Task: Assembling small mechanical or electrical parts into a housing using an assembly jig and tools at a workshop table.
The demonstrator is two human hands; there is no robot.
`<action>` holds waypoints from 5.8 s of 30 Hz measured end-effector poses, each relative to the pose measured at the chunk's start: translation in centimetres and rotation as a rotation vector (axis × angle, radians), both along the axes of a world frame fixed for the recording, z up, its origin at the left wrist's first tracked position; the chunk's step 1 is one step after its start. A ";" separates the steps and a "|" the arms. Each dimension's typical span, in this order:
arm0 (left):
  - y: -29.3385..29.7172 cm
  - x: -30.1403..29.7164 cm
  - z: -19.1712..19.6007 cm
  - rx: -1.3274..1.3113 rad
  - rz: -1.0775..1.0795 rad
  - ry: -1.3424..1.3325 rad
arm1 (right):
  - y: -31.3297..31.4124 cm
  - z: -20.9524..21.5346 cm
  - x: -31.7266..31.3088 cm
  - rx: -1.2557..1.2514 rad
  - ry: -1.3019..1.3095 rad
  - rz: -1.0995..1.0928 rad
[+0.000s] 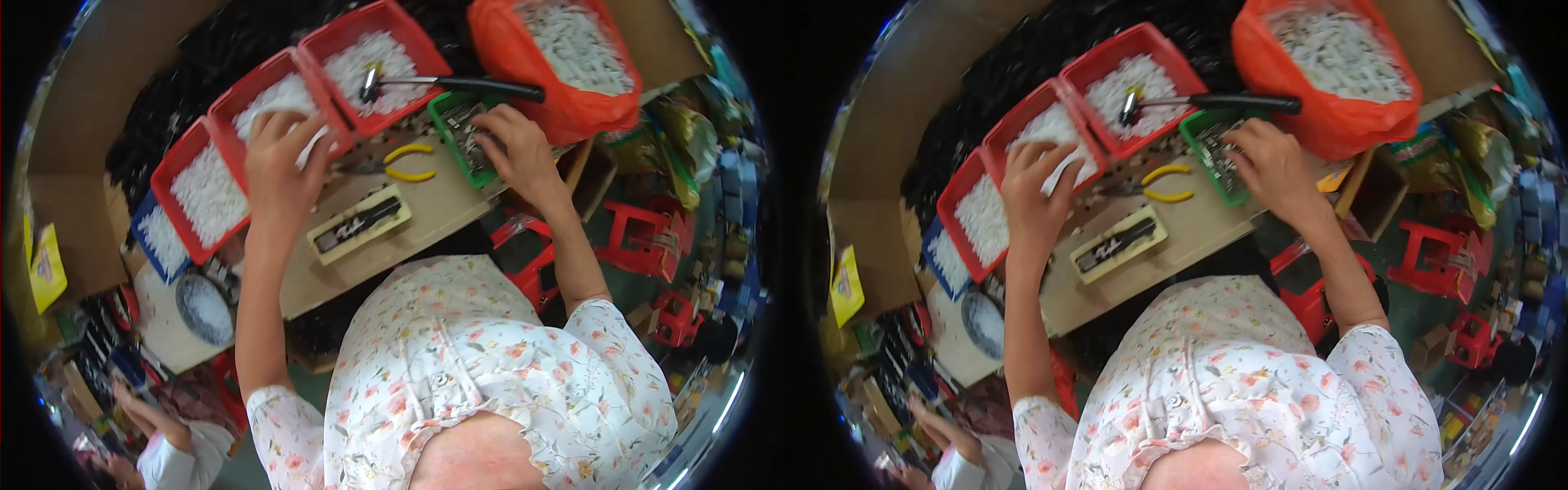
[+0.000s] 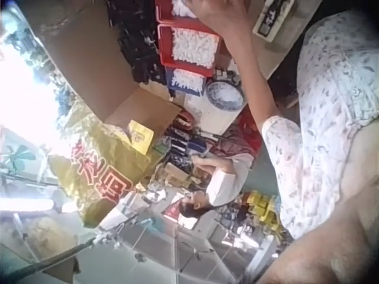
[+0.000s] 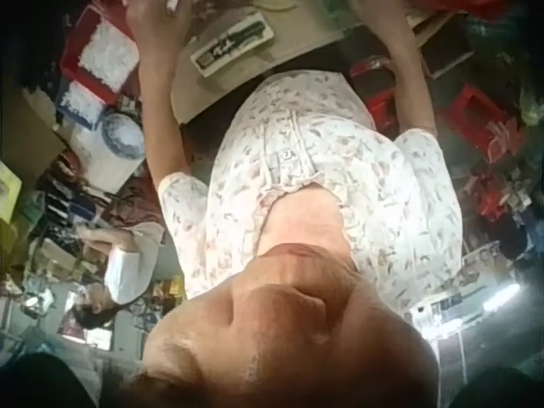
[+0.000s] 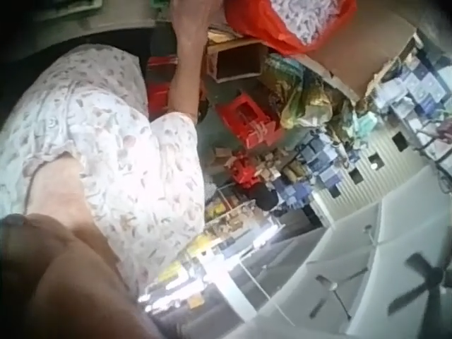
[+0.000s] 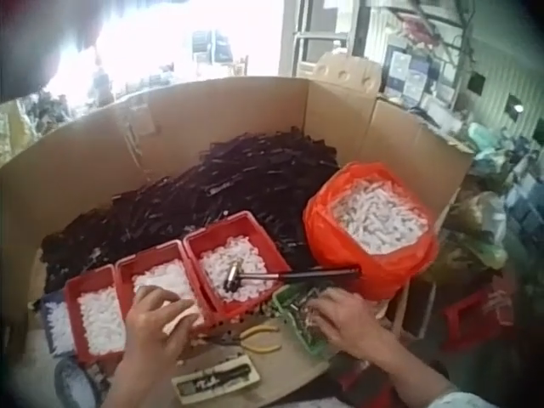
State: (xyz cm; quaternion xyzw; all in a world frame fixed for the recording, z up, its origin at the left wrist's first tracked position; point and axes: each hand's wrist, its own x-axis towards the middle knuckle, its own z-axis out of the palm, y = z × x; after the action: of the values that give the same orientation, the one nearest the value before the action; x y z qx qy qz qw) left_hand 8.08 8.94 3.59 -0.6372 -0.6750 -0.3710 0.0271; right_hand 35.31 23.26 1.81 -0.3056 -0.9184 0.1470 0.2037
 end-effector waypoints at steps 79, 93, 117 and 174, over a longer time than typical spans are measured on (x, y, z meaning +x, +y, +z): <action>-21.6 -14.1 -0.7 0.097 0.657 -0.362 | 11.7 9.0 2.3 -0.011 0.247 0.003; -25.7 -8.6 -4.1 -0.079 0.668 -0.083 | 6.8 8.8 -2.6 0.157 0.112 0.094; -16.4 1.4 -1.6 0.411 0.524 -1.085 | -10.7 3.0 -13.0 -0.641 0.193 0.687; -9.9 5.3 -5.1 -0.009 0.156 -0.209 | -5.8 -0.5 -6.6 -0.301 -0.020 0.596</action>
State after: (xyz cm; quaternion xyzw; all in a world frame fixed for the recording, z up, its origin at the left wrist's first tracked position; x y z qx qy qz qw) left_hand 13.35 -0.91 -1.48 -0.5408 -0.7232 -0.4292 -0.0176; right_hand 28.74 17.50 1.28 -0.0514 -0.9373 0.3313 0.0954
